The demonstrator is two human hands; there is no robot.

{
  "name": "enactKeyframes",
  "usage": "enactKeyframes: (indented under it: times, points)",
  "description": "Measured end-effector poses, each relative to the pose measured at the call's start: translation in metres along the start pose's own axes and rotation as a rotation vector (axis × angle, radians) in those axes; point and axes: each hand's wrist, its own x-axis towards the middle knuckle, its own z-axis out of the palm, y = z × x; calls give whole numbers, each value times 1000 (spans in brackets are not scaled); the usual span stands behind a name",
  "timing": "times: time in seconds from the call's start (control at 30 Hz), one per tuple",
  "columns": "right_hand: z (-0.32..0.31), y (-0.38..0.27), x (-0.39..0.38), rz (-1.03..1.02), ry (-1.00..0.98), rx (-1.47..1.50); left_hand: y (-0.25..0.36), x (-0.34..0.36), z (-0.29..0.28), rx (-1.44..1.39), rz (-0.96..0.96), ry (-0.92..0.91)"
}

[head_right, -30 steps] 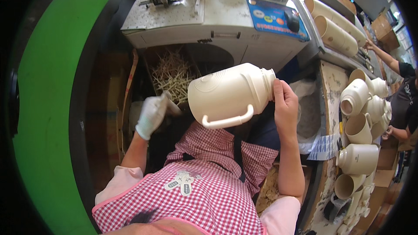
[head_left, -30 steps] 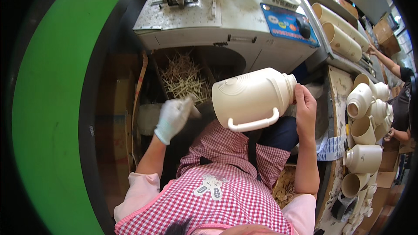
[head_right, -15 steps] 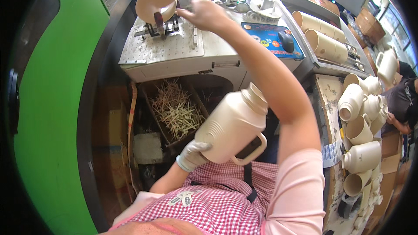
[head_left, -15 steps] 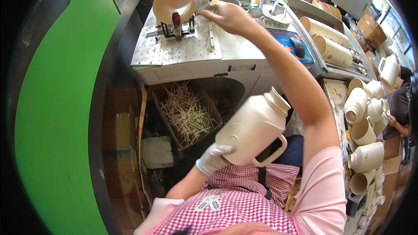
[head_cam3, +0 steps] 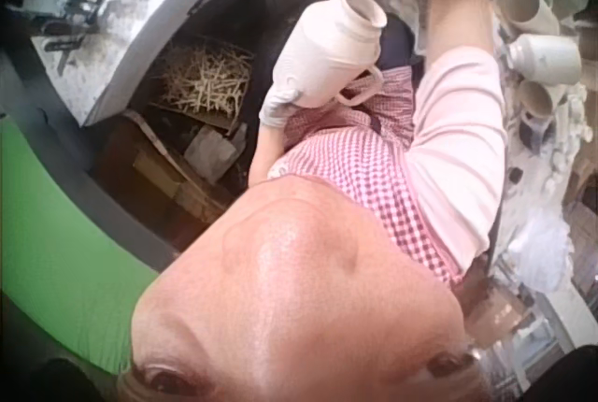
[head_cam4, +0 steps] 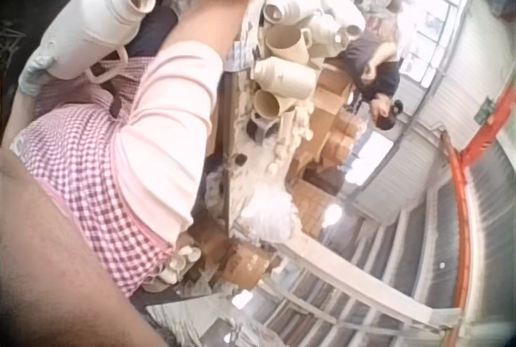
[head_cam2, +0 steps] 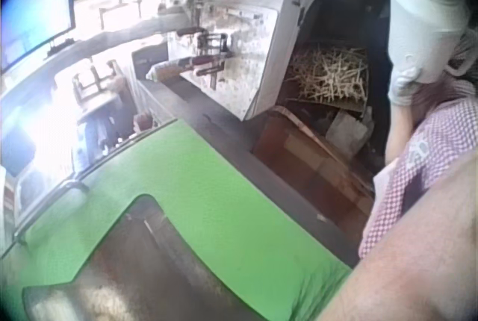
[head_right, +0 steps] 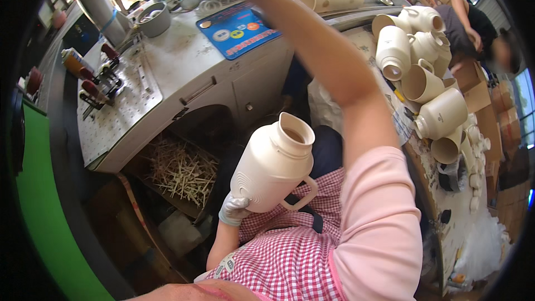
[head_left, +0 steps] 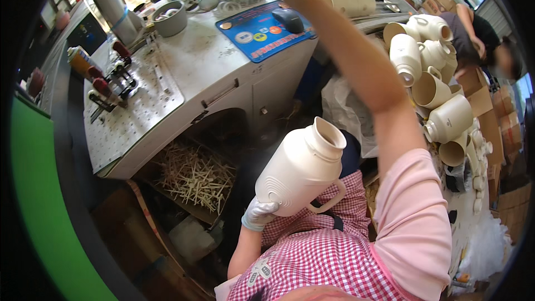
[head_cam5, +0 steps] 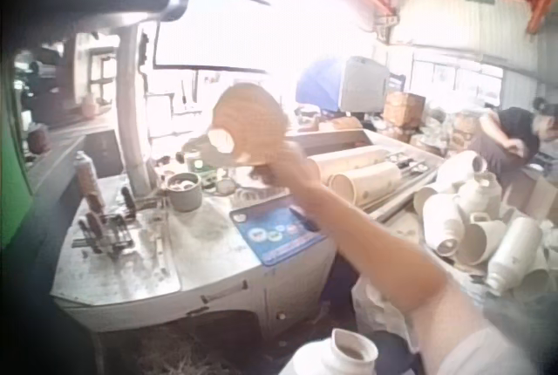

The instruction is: The person repeatedly picks up beige ceramic pitchers, smooths the rim and interior with a small tool, and applies a circular wooden disc to the exterior. They then place the finished pitchers onto a nearby shelf.

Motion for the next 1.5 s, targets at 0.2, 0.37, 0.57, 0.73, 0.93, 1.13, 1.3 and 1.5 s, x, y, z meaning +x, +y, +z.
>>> enactKeyframes:
  times: [0.2, 0.37, 0.57, 0.73, 0.93, 1.13, 1.3, 1.5]
  points:
    - [-222, 63, -55, 327, 274, -193, -2, 18, -10, 118, -148, -13]
    - [-253, 99, -56, 357, 396, -265, -7, 27, -3, 105, -153, 2]
    - [-289, 134, -29, 326, 474, -549, -4, 21, -5, 130, -155, 25]
    - [-298, 165, 1, 448, 560, -963, -2, 19, -7, 110, -198, 23]
    - [-273, 241, 19, 284, 812, -1284, -1, 24, -7, 116, -278, 53]
    - [-242, 228, 20, 260, 571, -1347, 2, 28, -4, 91, -317, 74]
    - [-240, 192, 6, -38, 293, -1256, 0, 29, -7, 91, -319, 83]
    - [-276, 234, 22, 134, 460, -1352, 3, 32, -2, 86, -333, 105]
